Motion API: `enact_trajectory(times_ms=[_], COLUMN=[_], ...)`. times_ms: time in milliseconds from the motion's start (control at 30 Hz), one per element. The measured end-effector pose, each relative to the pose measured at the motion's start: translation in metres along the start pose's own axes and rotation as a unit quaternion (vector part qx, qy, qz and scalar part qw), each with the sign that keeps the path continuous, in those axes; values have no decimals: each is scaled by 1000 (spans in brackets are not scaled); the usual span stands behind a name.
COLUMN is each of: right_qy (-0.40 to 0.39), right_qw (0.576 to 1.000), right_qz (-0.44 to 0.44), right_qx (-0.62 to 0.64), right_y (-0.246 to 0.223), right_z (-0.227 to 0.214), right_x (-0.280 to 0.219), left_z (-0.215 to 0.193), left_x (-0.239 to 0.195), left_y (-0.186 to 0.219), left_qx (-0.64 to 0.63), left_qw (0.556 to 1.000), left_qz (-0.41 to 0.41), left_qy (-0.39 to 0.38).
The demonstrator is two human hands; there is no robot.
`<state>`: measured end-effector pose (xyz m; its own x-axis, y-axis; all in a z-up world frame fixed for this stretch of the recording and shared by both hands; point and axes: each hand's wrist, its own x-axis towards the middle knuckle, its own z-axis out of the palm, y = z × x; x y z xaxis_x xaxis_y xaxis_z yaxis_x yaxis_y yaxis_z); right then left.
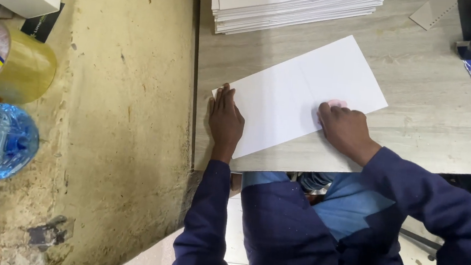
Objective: Manually folding printed covers and pressing the creases using a small hand tool to ensure a flat finish.
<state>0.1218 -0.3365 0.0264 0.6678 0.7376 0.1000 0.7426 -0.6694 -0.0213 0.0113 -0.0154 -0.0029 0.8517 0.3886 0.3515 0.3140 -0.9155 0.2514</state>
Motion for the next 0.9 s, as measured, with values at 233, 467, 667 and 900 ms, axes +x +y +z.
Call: enact_trajectory(times_ms=[233,467,667,900], right_qy=[83,87,50,-63], right_qw=[996,994,995,984], right_qz=[15,56,23,-16], right_qx=[-14,-25,79,165], right_y=[7,-1,-27,-36], right_z=[20,31,10,-29], right_x=[124,153,51,-5], left_z=[-5,-7,-7,-8], left_x=[0,2,-1,2], left_y=[2,-1,1,2], left_qx=[-8,-20,-8,-16], left_qw=[1000,999,1000,1000], left_qz=[-2,3,-8,-11], left_qy=[28,33,14,6])
